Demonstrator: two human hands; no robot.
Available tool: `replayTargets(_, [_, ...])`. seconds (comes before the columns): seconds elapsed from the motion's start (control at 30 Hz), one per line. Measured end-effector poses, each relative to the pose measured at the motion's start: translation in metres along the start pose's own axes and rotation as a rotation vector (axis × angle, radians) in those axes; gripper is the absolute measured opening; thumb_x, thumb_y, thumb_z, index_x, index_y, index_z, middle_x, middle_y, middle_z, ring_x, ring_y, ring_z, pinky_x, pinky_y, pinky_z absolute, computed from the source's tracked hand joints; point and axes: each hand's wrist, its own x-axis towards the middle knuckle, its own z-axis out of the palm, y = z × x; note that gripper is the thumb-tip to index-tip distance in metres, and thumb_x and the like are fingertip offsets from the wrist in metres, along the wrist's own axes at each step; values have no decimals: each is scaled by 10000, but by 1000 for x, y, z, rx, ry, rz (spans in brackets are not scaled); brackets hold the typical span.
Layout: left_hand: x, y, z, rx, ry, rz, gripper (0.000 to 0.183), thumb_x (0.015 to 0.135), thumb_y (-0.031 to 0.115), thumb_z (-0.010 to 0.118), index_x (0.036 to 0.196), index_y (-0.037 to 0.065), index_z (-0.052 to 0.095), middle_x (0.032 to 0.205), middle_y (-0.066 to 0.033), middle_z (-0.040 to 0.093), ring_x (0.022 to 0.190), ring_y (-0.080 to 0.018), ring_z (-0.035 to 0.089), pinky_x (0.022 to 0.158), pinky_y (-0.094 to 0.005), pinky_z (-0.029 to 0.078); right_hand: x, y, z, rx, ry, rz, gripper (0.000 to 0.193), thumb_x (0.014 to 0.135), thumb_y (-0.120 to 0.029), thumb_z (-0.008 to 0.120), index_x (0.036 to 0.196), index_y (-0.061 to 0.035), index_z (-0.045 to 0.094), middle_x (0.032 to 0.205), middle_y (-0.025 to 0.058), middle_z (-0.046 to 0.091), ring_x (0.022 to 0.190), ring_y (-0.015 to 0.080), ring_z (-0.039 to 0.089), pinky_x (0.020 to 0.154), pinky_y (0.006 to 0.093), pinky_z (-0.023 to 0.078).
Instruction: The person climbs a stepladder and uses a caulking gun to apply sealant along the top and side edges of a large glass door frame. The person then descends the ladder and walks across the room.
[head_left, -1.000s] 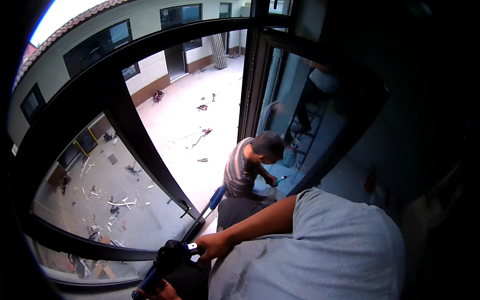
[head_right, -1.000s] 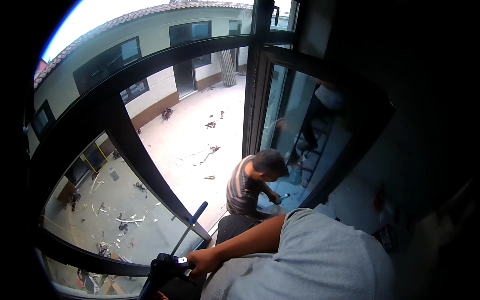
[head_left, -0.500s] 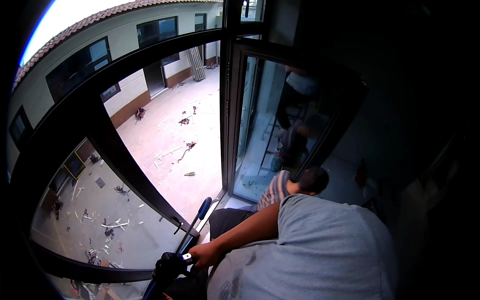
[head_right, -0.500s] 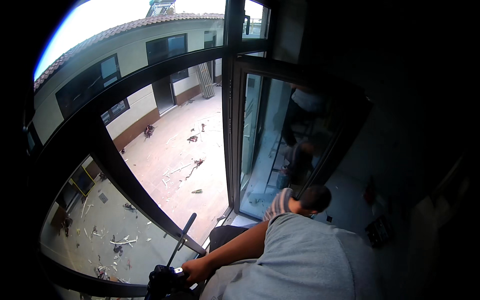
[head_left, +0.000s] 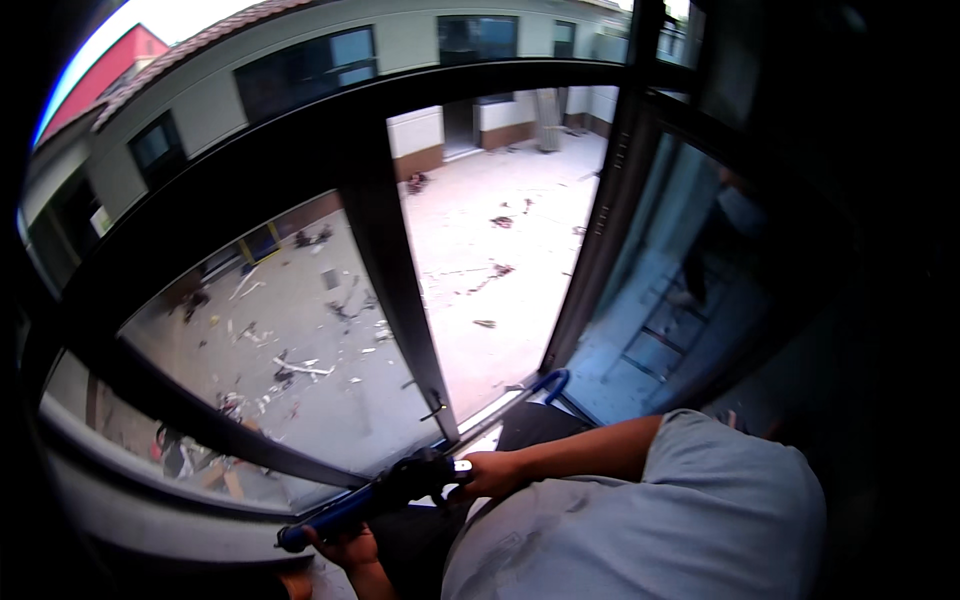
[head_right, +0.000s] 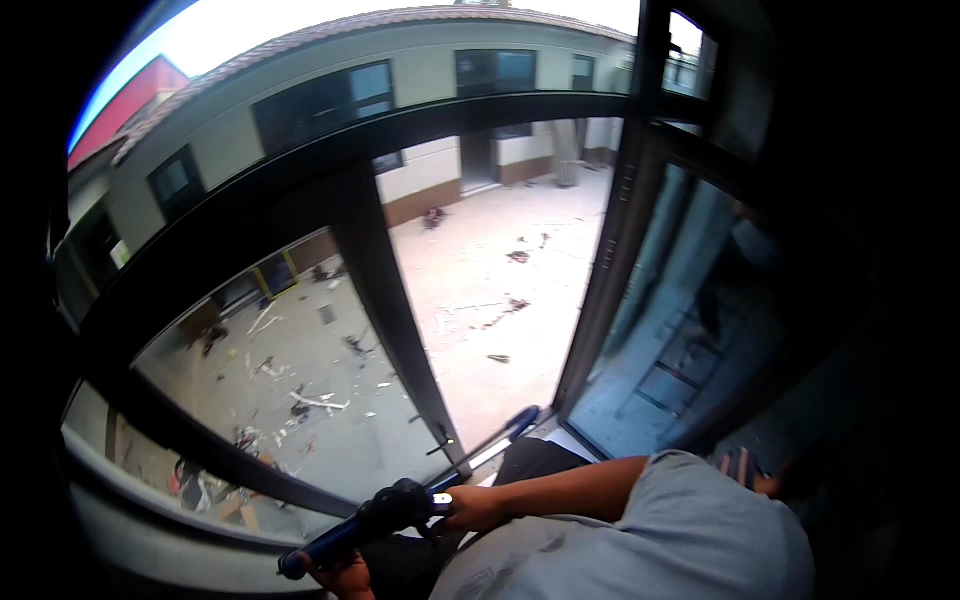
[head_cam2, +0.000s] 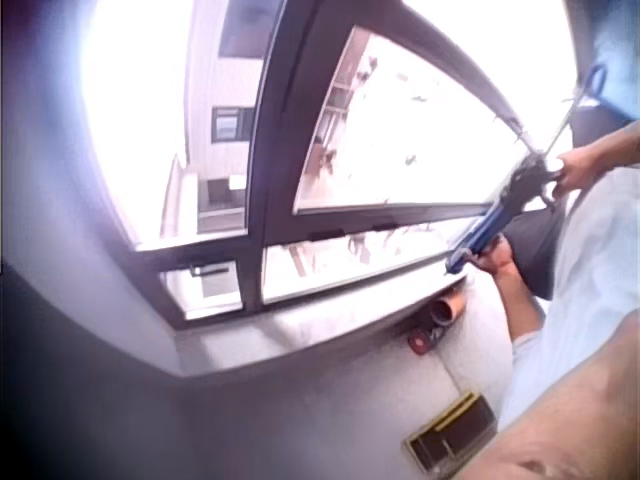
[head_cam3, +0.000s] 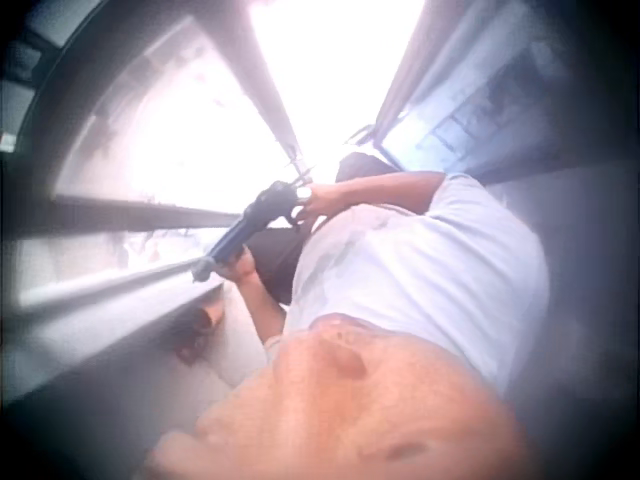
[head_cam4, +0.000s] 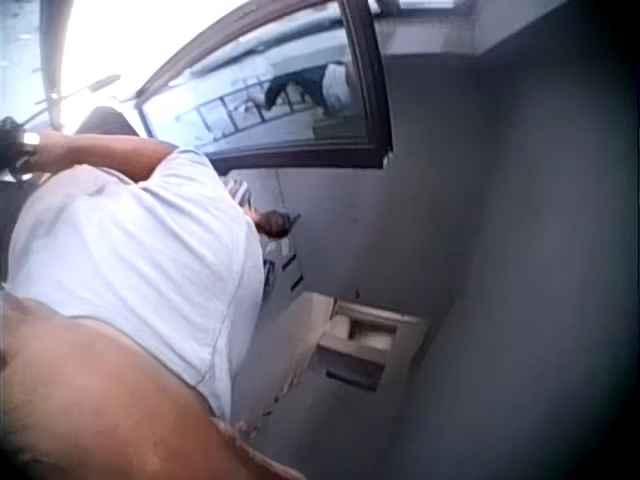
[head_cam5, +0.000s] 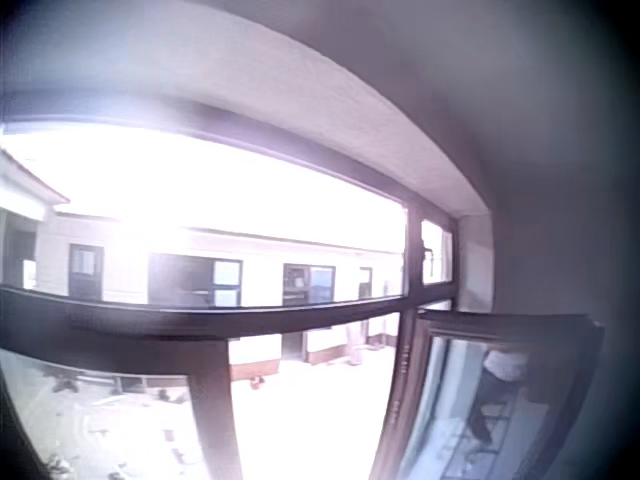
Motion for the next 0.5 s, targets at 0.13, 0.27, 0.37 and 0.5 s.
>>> replayTargets(0.13, [-18,-5,20,13,69,56,661,830,607,685,1215,86,550,1131,-98,651,1069,-283,629,955,-452,506,9,7,-1,-62,-50,116,258,930,-234,662,1154,-107,664,927,70,684,872,170,616,803,346,482])
replayTargets(0.27, [-15,-4,13,21,46,20,646,828,635,673,1201,122,548,1121,-71,642,1055,-264,634,915,-434,523,6,1,-3,-109,-40,132,239,925,-230,665,1119,-90,670,910,80,679,848,159,613,782,338,484])
replayTargets(0.37, [-14,-7,22,58,93,36,604,818,650,673,1126,140,574,1033,-61,656,950,-248,657,846,-400,546,13,17,-3,-90,-43,46,251,926,-236,665,1129,-89,665,913,87,683,849,165,617,787,340,487])
replayTargets(0.5, [-8,-8,15,37,116,55,596,802,686,664,1063,159,569,944,-56,655,786,-224,650,687,-359,557,7,12,-7,-164,-27,72,294,928,-258,665,1162,-82,645,924,106,690,860,183,625,800,357,493])
